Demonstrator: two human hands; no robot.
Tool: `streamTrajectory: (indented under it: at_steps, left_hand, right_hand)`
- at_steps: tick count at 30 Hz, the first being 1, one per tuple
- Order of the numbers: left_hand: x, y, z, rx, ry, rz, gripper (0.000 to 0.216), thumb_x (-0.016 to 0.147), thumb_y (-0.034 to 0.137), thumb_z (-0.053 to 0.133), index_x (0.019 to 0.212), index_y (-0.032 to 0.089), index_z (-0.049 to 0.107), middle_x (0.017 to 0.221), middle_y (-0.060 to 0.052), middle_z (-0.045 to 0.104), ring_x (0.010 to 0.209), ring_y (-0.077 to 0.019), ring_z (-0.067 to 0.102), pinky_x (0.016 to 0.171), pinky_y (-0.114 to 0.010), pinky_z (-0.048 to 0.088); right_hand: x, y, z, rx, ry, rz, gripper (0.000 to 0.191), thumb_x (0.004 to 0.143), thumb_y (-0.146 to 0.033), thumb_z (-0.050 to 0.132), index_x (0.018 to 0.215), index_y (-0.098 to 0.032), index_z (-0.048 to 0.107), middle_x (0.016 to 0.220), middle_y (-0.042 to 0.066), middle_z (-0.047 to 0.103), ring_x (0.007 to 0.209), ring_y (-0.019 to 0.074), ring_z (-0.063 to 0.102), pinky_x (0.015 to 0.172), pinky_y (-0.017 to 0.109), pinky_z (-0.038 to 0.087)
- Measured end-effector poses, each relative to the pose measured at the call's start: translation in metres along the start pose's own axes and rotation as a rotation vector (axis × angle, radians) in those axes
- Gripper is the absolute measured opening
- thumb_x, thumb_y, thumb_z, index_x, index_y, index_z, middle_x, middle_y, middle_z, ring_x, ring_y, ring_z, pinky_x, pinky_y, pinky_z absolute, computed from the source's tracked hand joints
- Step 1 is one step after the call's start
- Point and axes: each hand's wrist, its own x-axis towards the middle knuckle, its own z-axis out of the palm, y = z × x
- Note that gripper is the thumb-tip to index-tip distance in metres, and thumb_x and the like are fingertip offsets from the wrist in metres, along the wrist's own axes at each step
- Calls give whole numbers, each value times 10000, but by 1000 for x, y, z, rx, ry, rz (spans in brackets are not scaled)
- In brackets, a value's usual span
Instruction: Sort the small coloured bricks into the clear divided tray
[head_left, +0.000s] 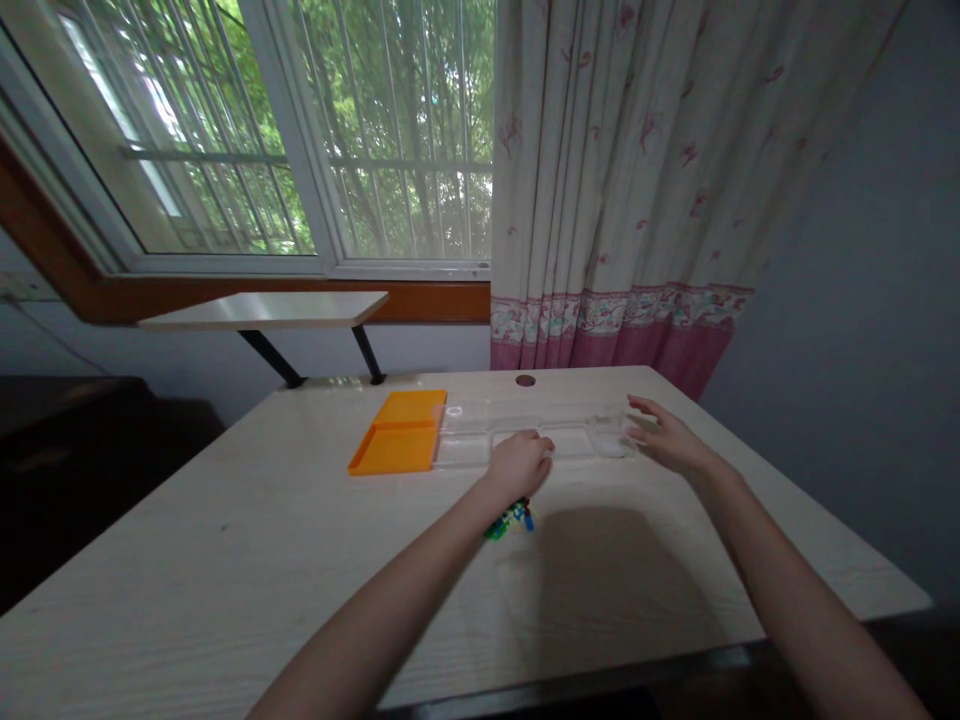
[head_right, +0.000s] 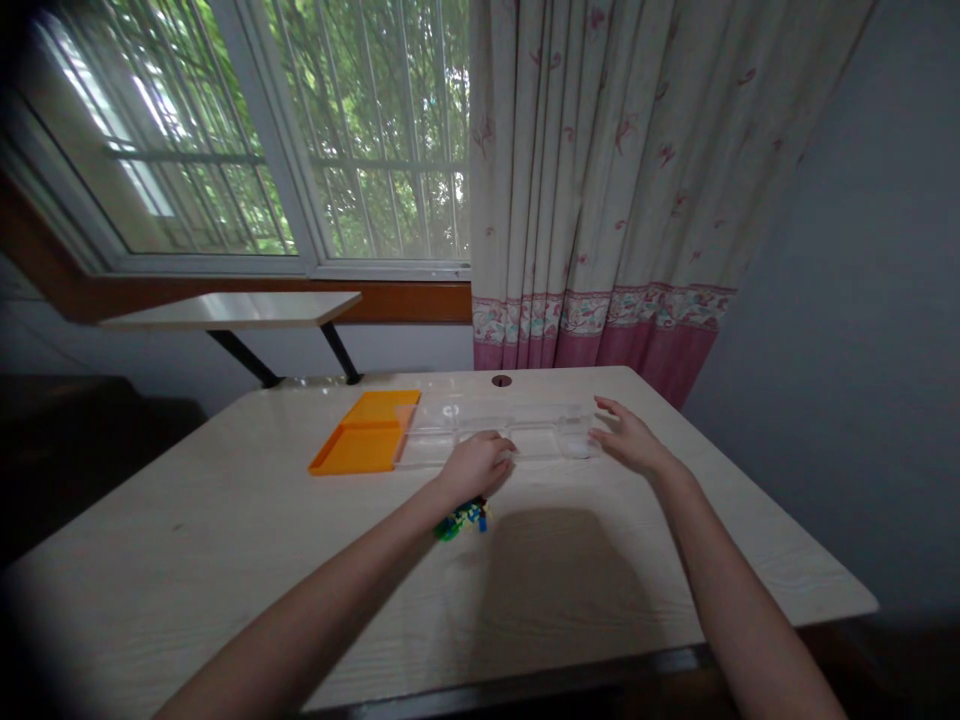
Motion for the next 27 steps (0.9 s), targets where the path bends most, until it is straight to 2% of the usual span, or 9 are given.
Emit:
streamTrajectory:
  at_steps: [1,3,6,9,14,20,23,27]
  left_hand:
    - [2,1,2,17,-1,-7,269,815,244,432,1009,196,611,958,-79,597,931,-198,551,810,-298,441]
    - [4,3,5,43,-3,-11,259,823,243,421,967,187,629,932,-88,600,916,-206,555,790,-312,450]
    - [7,4,9,58,-3,-20,247,825,229,417,887,167,648,894,-96,604,894,-214,560,769,-324,457]
    - [8,4,13,63,-1,-41,258,837,213,400,867,156,650,877,-102,608,886,-207,562,777,-325,455]
    - [11,3,19,51,-9,-84,267,844,197,393,900,153,650,881,-105,616,897,-191,565,795,-309,449]
    - [13,2,20,38,-15,-96,260,835,188,401,882,147,654,875,-112,621,883,-193,573,794,-312,448]
    - [14,2,20,35,-11,-99,260,837,196,401,867,142,654,874,-115,622,876,-198,577,789,-313,451]
    - [13,2,20,32,2,-100,262,831,186,395,844,140,653,859,-110,621,848,-199,580,764,-307,459]
  right_hand:
    - [3,-8,1,-46,68,-50,492,767,-427,554,1213,-236,476,1227,111,496,1149,257,451,971,435,356]
    - [12,-26,6,-125,99,-166,383,796,-417,513,1137,-248,554,1150,91,553,1097,254,488,968,438,352]
    - [25,-46,19,-198,46,-304,341,810,-387,504,1106,-239,588,1084,80,598,1034,248,522,931,432,372]
    - [37,-54,30,-264,-6,-365,291,820,-362,502,1039,-220,630,997,70,644,959,238,552,887,422,392]
    - [60,-52,40,-341,3,-291,237,818,-351,512,935,-228,678,920,52,676,907,227,579,853,395,410]
    - [83,-51,50,-314,-1,-181,227,810,-331,518,902,-216,692,896,55,691,852,217,621,799,348,455]
    - [84,-52,50,-297,-9,-175,230,810,-326,516,897,-207,692,897,63,690,859,226,623,804,359,457]
    - [71,-50,34,-223,-56,-200,287,828,-355,480,975,-193,665,990,79,664,932,233,600,850,376,436]
